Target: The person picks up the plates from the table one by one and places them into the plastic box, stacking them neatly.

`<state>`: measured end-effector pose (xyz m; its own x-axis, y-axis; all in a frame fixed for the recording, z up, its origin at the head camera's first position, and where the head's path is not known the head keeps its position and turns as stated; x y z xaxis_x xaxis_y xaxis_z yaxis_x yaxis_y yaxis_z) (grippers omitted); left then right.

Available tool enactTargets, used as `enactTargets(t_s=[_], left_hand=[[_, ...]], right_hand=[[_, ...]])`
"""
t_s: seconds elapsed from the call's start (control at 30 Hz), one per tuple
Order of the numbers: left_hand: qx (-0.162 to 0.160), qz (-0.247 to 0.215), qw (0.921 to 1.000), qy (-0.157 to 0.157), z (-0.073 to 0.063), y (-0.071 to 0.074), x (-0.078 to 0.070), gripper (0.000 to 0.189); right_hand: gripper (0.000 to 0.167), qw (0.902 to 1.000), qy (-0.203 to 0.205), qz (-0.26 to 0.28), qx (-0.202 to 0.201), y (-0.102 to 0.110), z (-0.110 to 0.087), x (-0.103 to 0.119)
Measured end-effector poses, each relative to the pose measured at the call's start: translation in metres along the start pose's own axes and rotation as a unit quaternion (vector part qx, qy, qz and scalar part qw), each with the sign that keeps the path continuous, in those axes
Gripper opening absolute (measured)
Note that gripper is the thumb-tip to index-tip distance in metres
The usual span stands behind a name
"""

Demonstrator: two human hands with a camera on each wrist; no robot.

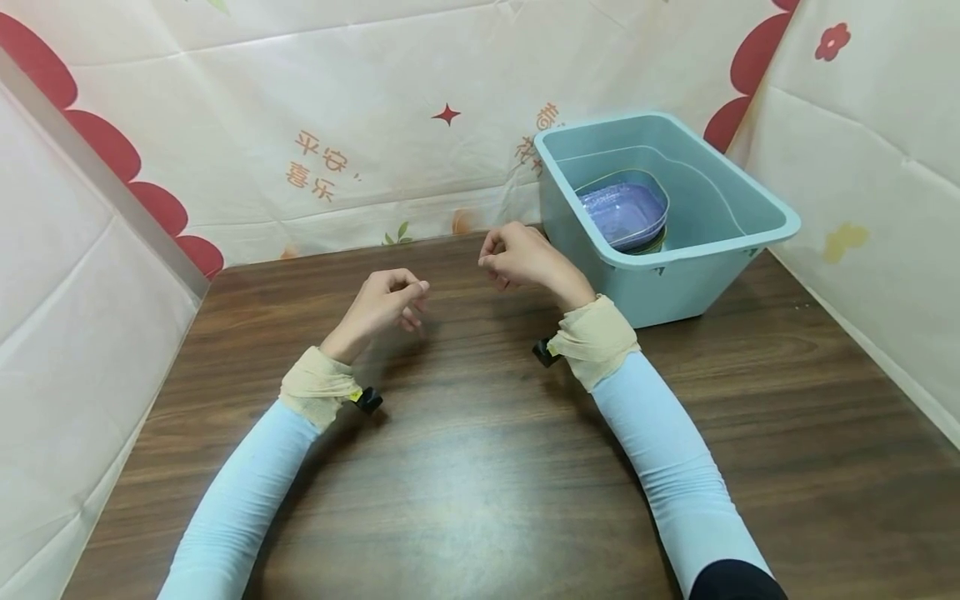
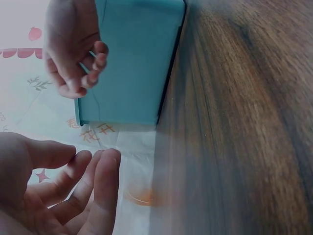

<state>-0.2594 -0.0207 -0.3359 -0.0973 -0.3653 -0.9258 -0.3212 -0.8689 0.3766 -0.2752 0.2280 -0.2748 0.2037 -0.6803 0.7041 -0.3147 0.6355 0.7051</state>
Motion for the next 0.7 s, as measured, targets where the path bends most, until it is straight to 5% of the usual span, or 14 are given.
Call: enactTargets(t_s=[0.37, 0.7], left_hand=[[-0.011, 0.010, 0.9999, -0.003, 0.000, 0.002, 0.000, 0.031], [-0.010, 0.022, 0.9996, -0.013, 0.001, 0.003, 0.000, 0.032]], right_hand=[[0.016, 0.9999, -0.011, 0.000, 0.007, -0.008, 0.007, -0.013], [0.017, 0.9976, -0.020, 0.059, 0.028, -0.009, 0.009, -0.014]])
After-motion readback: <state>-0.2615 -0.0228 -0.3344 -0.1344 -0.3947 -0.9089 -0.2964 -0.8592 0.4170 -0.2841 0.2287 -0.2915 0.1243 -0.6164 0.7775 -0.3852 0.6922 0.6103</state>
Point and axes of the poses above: each hand's wrist, its own z-axis towards the middle knuckle, its own y-axis out of the back of the hand, x = y × z, the point moved 1 cm from there along z, towards the middle knuckle, and after that the axes turned 2 degrees about x, right-handed, at the moved point
